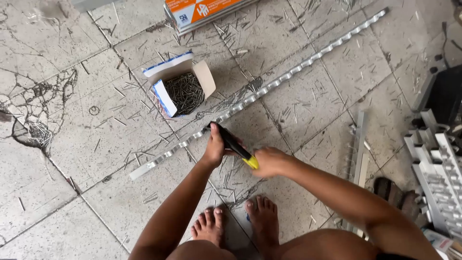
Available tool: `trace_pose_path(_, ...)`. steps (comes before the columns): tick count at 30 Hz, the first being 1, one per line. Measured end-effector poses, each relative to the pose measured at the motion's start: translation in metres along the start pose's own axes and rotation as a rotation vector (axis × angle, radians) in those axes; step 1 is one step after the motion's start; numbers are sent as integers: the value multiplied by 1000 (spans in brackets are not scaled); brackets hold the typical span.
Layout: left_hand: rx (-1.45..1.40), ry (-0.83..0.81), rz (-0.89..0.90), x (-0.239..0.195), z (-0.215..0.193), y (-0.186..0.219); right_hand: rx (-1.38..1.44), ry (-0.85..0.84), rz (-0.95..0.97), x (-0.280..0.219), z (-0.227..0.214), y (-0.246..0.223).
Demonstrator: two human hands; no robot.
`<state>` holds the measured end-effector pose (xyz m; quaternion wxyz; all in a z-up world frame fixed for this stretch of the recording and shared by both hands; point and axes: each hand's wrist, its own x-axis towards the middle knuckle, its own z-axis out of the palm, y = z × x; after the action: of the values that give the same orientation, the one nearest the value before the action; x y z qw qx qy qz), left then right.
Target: Installing rivets into a metal profile using a hand riveter on the floor
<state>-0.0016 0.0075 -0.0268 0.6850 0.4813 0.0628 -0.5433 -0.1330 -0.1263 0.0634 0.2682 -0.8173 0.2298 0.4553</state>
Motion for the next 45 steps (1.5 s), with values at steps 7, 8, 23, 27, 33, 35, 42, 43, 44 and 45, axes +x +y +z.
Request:
trace_pose_path(7,25,100,-68,-27,18,34,297,-57,-124,-16,-6,-4)
trace_pose_path(8,-10,90,-65,-21,11,18,277,62,-87,-10,9,-6)
trace_pose_path(23,0,55,-7,-30,15,7,194,-107,25,-65,-31,-28)
trace_pose_path(27,-73,66,46,-36,24,19,585,256,-175,-6,33,4)
trace_pose_path(33,56,164,-3,-41,34,25,361,664,-115,39,60,4)
trace_pose_path(35,204,156,-32,-87,64,71,373,754,-124,59,77,22)
trace_pose_path(42,-34,-61,172,-35,28,3,339,635,-167,18,54,21)
trace_pose_path(43,-39,-53,182,-22,19,-2,332,633,-178,-3,33,13)
trace_pose_path(44,35,-50,310,-13,9,-12,278,437,-156,-26,18,4)
trace_pose_path(45,111,-47,436,-5,-3,-22,221,242,-133,-49,3,-5)
